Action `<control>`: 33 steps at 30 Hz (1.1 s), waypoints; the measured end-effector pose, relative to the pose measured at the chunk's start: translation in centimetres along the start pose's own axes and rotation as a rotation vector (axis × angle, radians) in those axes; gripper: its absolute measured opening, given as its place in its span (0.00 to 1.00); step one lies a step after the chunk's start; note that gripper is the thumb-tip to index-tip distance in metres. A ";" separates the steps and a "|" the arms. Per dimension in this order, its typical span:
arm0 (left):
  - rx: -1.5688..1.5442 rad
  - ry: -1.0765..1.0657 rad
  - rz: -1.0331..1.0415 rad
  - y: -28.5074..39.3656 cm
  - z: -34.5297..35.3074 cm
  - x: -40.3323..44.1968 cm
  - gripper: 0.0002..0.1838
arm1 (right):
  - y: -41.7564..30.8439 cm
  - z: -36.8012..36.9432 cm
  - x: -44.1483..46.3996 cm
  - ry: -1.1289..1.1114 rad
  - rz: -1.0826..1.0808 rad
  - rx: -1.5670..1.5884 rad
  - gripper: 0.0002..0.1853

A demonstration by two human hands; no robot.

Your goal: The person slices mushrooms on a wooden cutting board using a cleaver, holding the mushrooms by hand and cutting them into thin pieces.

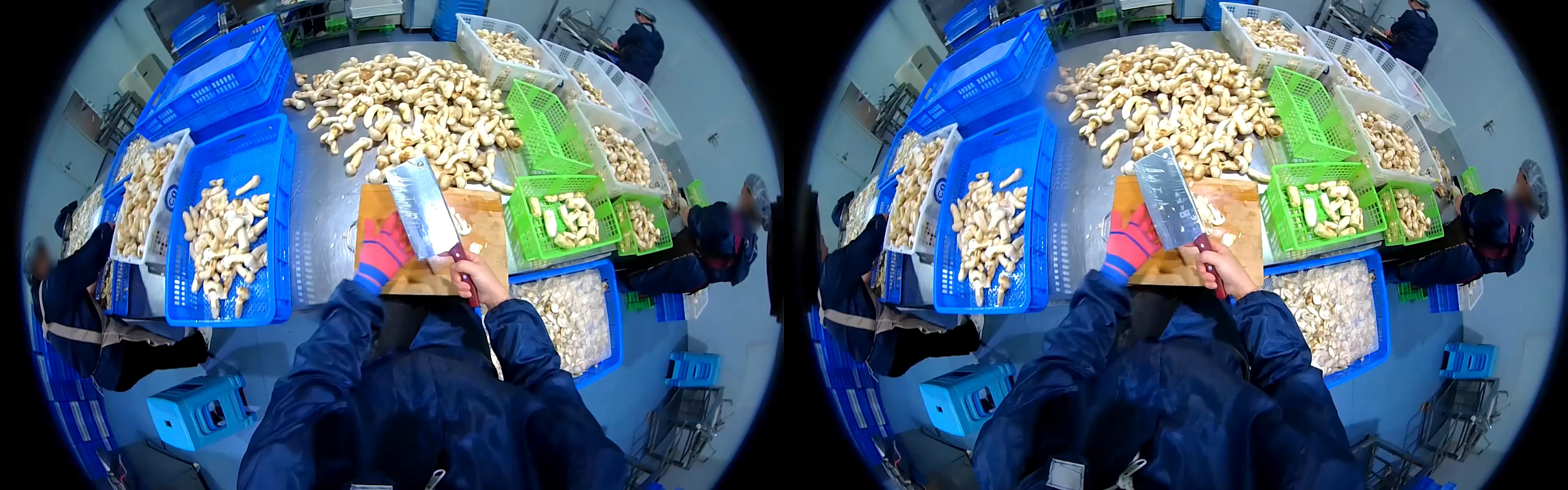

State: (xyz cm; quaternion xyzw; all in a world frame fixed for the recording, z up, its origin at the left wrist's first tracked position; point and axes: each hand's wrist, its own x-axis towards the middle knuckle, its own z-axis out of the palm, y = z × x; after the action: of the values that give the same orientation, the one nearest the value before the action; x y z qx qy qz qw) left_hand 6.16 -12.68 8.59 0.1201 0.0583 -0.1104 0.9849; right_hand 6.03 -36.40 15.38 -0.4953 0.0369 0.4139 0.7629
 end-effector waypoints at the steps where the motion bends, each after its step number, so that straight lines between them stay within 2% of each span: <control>1: -0.192 -0.167 -0.082 -1.2 0.0 1.9 0.47 | 0.0 -0.6 0.2 -0.031 0.034 0.079 0.17; 2: -0.231 -0.252 -0.168 -1.8 -0.7 2.9 0.47 | 0.2 -1.5 0.2 -0.060 0.072 0.159 0.17; 4: -0.252 -0.261 -0.233 -2.4 0.3 3.4 0.45 | 0.2 -2.1 0.3 -0.124 0.111 0.242 0.14; 6: -0.221 -0.157 -0.185 -2.3 -0.6 4.3 0.44 | 0.5 -2.5 1.0 -0.018 0.065 0.253 0.13; 8: -0.124 -0.045 -0.088 -2.0 -2.1 3.6 0.32 | 1.6 -3.6 1.8 0.127 0.020 0.248 0.13; 9: 0.018 0.005 -0.043 -1.5 -4.2 3.5 0.28 | 2.1 -4.4 2.2 0.216 -0.019 0.235 0.13; 11: 0.316 0.111 0.036 -0.4 -9.4 3.6 0.22 | 1.4 -3.1 0.9 0.350 -0.068 0.156 0.12; 12: 0.573 0.356 0.121 -0.7 -6.7 2.9 0.19 | 0.7 -1.2 -0.4 0.382 -0.174 0.080 0.12; 14: 1.396 0.314 0.441 -0.8 -5.7 2.4 0.18 | 1.5 0.2 -0.7 0.363 -0.388 0.014 0.11; 15: 1.807 0.268 0.596 -1.0 -5.5 2.1 0.18 | 1.8 0.7 -0.7 0.369 -0.490 -0.062 0.17; 18: 1.754 0.385 0.457 -0.3 -3.9 1.7 0.12 | 1.1 1.3 0.5 0.431 -0.422 -0.248 0.08; 19: 1.732 0.438 0.416 0.2 -3.3 1.8 0.11 | 1.6 1.1 1.0 0.406 -0.392 -0.273 0.09; 20: 1.677 0.477 0.452 0.8 -4.0 1.7 0.08 | 1.9 1.2 0.9 0.385 -0.299 -0.272 0.10; 22: 1.752 0.444 0.734 2.7 -4.4 0.9 0.09 | 2.3 2.9 0.5 0.369 -0.141 -0.324 0.09; 23: 1.785 0.424 0.881 3.4 -4.6 0.4 0.09 | 3.0 3.2 0.5 0.341 -0.056 -0.352 0.13; 25: 1.582 0.596 0.834 4.5 -5.5 -0.9 0.11 | 4.3 3.7 0.3 0.230 0.108 -0.396 0.06; 27: 1.338 0.703 0.721 5.1 -5.9 -2.6 0.12 | 5.3 4.4 0.5 0.157 0.251 -0.464 0.07; 29: 1.058 0.737 0.552 5.0 -5.6 -4.8 0.12 | 5.9 5.2 1.0 0.063 0.297 -0.470 0.07; 30: 0.961 0.711 0.562 4.6 -5.8 -5.2 0.12 | 6.0 5.1 1.4 0.079 0.284 -0.522 0.07; 32: 0.903 0.682 0.500 3.2 -6.3 -5.6 0.12 | 6.2 4.2 2.3 0.112 0.261 -0.628 0.08; 33: 0.872 0.671 0.466 2.3 -6.8 -5.7 0.12 | 5.9 3.6 2.4 0.176 0.231 -0.564 0.08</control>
State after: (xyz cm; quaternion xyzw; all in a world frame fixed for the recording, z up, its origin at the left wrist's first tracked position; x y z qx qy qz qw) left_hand 0.59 -7.62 3.38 0.5514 0.2874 0.1390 0.7708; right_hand 2.41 -31.15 11.80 -0.7136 0.0424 0.4472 0.5375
